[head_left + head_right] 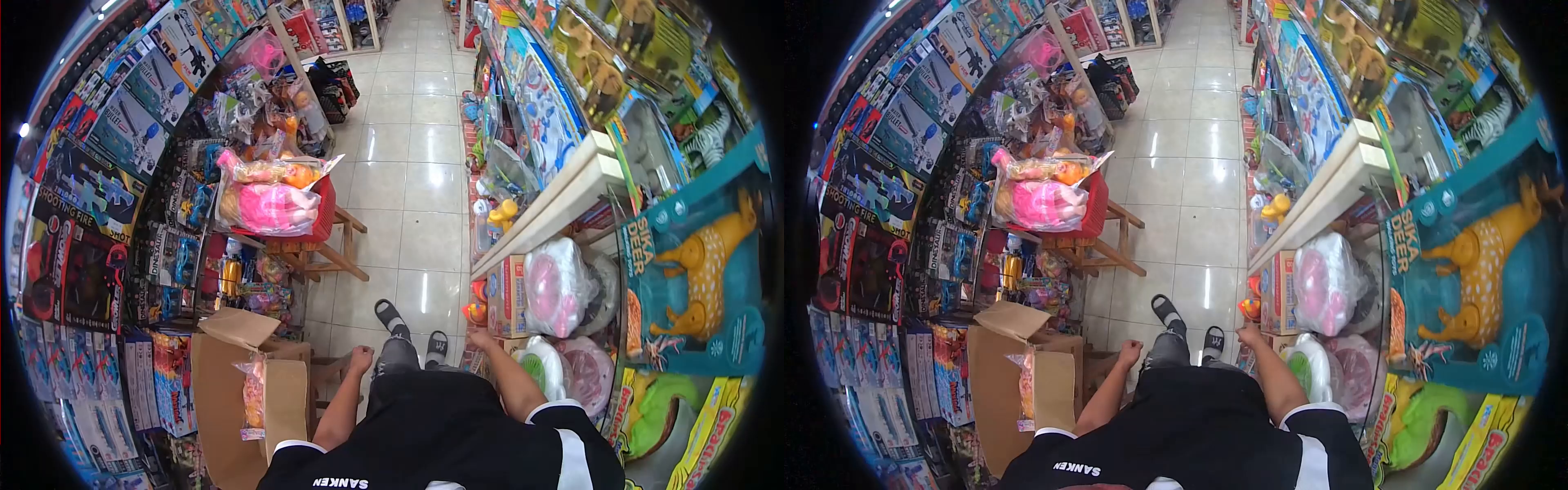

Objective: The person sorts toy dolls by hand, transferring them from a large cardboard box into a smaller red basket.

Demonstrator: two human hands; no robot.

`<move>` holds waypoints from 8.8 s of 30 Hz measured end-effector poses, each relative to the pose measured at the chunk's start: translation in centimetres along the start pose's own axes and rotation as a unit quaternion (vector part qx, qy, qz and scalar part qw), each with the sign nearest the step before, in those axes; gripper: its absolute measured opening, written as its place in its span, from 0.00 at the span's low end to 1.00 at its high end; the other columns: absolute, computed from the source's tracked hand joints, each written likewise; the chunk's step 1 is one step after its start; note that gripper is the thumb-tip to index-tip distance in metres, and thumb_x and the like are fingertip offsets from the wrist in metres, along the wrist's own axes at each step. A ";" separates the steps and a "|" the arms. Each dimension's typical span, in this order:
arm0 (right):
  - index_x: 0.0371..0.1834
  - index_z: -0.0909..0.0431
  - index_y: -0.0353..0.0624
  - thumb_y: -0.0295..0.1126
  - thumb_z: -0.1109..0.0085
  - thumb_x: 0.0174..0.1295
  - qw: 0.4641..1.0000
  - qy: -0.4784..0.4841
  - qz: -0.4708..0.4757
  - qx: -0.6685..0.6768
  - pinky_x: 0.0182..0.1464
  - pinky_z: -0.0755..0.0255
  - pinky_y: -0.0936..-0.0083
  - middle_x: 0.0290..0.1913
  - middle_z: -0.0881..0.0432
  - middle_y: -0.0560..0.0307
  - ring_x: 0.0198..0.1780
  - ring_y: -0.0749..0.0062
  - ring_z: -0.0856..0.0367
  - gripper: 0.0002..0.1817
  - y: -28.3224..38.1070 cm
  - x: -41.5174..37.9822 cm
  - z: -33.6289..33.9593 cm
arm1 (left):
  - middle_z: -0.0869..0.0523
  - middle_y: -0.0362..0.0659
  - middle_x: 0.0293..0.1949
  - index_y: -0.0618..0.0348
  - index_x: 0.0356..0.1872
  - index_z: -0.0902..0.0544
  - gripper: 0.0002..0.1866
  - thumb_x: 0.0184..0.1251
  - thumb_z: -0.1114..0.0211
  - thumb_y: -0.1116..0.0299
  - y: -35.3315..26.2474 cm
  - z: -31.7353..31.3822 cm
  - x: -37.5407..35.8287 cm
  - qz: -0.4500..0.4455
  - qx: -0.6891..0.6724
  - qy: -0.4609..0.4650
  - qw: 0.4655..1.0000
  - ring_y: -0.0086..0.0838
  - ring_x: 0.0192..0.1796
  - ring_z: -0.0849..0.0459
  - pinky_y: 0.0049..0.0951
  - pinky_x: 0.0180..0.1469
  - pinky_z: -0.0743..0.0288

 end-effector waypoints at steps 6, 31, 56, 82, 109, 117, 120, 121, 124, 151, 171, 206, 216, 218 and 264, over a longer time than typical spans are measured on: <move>0.53 0.18 0.41 0.39 0.47 0.63 0.993 0.041 -0.022 -0.110 0.31 0.22 0.64 0.38 0.14 0.46 0.31 0.62 0.13 0.20 -5.8 -0.5 -1.2 | 0.15 0.62 0.46 0.68 0.46 0.16 0.22 0.62 0.37 0.56 4.5 1.0 -7.5 0.099 -0.045 0.018 0.994 0.50 0.51 0.15 0.42 0.57 0.25; 0.47 0.17 0.40 0.44 0.41 0.62 0.991 -0.054 -0.107 -0.057 0.37 0.19 0.59 0.35 0.13 0.49 0.31 0.61 0.13 0.20 -27.5 -22.7 -18.0 | 0.15 0.47 0.35 0.67 0.45 0.18 0.18 0.68 0.39 0.59 23.7 -3.1 -17.9 0.086 0.000 0.249 0.965 0.31 0.36 0.15 0.33 0.36 0.19; 0.51 0.22 0.34 0.44 0.46 0.67 0.993 0.021 -0.104 -0.045 0.28 0.22 0.66 0.40 0.14 0.48 0.31 0.60 0.13 0.22 -46.0 -34.0 -26.6 | 0.12 0.48 0.29 0.63 0.34 0.13 0.20 0.63 0.38 0.53 43.7 -4.1 -40.4 0.151 -0.010 0.127 0.980 0.35 0.34 0.12 0.37 0.44 0.22; 0.52 0.24 0.36 0.36 0.43 0.64 0.997 -0.032 0.013 -0.074 0.23 0.23 0.70 0.35 0.15 0.47 0.26 0.63 0.15 0.18 -29.3 -36.1 -40.2 | 0.15 0.44 0.41 0.58 0.53 0.21 0.18 0.67 0.43 0.60 60.5 8.3 -45.3 0.137 -0.341 0.062 0.928 0.33 0.39 0.16 0.36 0.39 0.23; 0.51 0.26 0.35 0.26 0.45 0.69 0.828 -0.082 0.501 0.239 0.42 0.25 0.79 0.44 0.20 0.55 0.44 0.75 0.19 0.10 17.7 -54.1 -50.1 | 0.16 0.60 0.39 0.66 0.42 0.23 0.17 0.76 0.50 0.60 32.5 56.2 -61.4 0.010 0.121 -0.390 0.913 0.57 0.44 0.18 0.52 0.45 0.28; 0.57 0.29 0.35 0.30 0.46 0.64 0.935 0.003 0.341 0.102 0.52 0.26 0.68 0.47 0.20 0.48 0.50 0.65 0.20 0.19 26.8 -36.6 -61.9 | 0.19 0.60 0.48 0.70 0.50 0.21 0.22 0.73 0.46 0.57 21.7 49.3 -36.6 -0.214 0.005 -0.179 0.960 0.53 0.54 0.21 0.42 0.58 0.30; 0.61 0.33 0.34 0.35 0.41 0.58 0.976 -0.114 0.167 0.084 0.62 0.31 0.61 0.54 0.24 0.41 0.59 0.57 0.25 0.28 22.1 -26.0 -66.1 | 0.21 0.64 0.55 0.71 0.53 0.21 0.25 0.72 0.46 0.55 24.4 44.9 -27.7 -0.157 0.034 -0.108 0.981 0.55 0.60 0.24 0.44 0.64 0.33; 0.64 0.36 0.33 0.39 0.38 0.55 0.975 -0.174 0.022 0.136 0.67 0.35 0.58 0.59 0.27 0.37 0.64 0.53 0.29 0.35 20.0 -23.9 -66.6 | 0.24 0.65 0.58 0.72 0.55 0.23 0.27 0.71 0.45 0.54 26.1 43.5 -25.1 -0.128 0.051 -0.112 0.984 0.56 0.62 0.26 0.45 0.66 0.34; 0.72 0.49 0.33 0.45 0.32 0.49 0.972 -0.217 -0.096 -0.001 0.70 0.39 0.56 0.70 0.40 0.32 0.70 0.48 0.35 0.51 20.6 -33.3 -63.3 | 0.28 0.67 0.63 0.75 0.59 0.27 0.32 0.69 0.42 0.52 30.6 39.4 -19.1 -0.092 0.085 -0.115 0.985 0.57 0.66 0.29 0.45 0.70 0.38; 0.45 0.15 0.33 0.30 0.44 0.59 0.940 -0.212 0.170 -0.205 0.51 0.18 0.62 0.49 0.15 0.39 0.51 0.50 0.14 0.15 22.7 -36.0 -61.1 | 0.21 0.59 0.50 0.64 0.49 0.21 0.13 0.68 0.44 0.69 28.3 37.9 -23.5 -0.196 -0.015 -0.153 0.968 0.54 0.55 0.23 0.48 0.60 0.31; 0.45 0.19 0.40 0.39 0.48 0.74 0.817 -0.046 0.431 0.381 0.40 0.25 0.80 0.40 0.15 0.62 0.37 0.79 0.18 0.14 10.1 -59.2 -31.0 | 0.20 0.39 0.42 0.64 0.45 0.25 0.11 0.79 0.46 0.65 22.0 41.3 -56.3 -0.316 -0.452 -0.323 0.769 0.19 0.45 0.25 0.24 0.51 0.31; 0.62 0.29 0.27 0.40 0.54 0.77 0.783 -0.257 0.358 0.440 0.63 0.36 0.74 0.57 0.22 0.52 0.57 0.71 0.26 0.24 10.3 -36.8 -4.0 | 0.32 0.31 0.29 0.56 0.34 0.33 0.12 0.78 0.43 0.63 -4.3 21.9 -31.1 -0.250 -0.433 -0.228 0.836 0.13 0.33 0.37 0.19 0.36 0.39; 0.57 0.24 0.30 0.38 0.56 0.78 0.780 -0.253 0.376 0.431 0.56 0.32 0.78 0.51 0.19 0.57 0.51 0.78 0.25 0.21 21.3 -28.6 0.1 | 0.29 0.32 0.32 0.57 0.38 0.31 0.10 0.78 0.44 0.64 -14.3 28.9 -19.2 -0.266 -0.498 -0.204 0.799 0.13 0.34 0.34 0.18 0.37 0.38; 0.56 0.23 0.30 0.38 0.56 0.78 0.784 -0.260 0.372 0.424 0.56 0.32 0.78 0.50 0.19 0.58 0.51 0.78 0.25 0.20 22.9 -27.6 0.7 | 0.28 0.31 0.32 0.56 0.38 0.31 0.09 0.78 0.44 0.64 -15.4 29.5 -17.0 -0.273 -0.501 -0.181 0.801 0.13 0.35 0.33 0.19 0.38 0.37; 0.31 0.27 0.37 0.39 0.57 0.78 0.882 0.041 0.445 0.150 0.35 0.41 0.81 0.27 0.32 0.70 0.31 0.86 0.39 0.19 76.1 -0.5 -2.7 | 0.32 0.55 0.66 0.67 0.69 0.44 0.28 0.81 0.53 0.56 -33.3 41.4 15.7 -0.124 -0.464 -0.507 0.716 0.37 0.68 0.35 0.35 0.71 0.45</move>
Point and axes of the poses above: each hand's wrist, its own x-axis towards the middle knuckle, its own z-axis out of the back of the hand, y = z × x, the point moved 5 cm from there along x, towards the middle knuckle
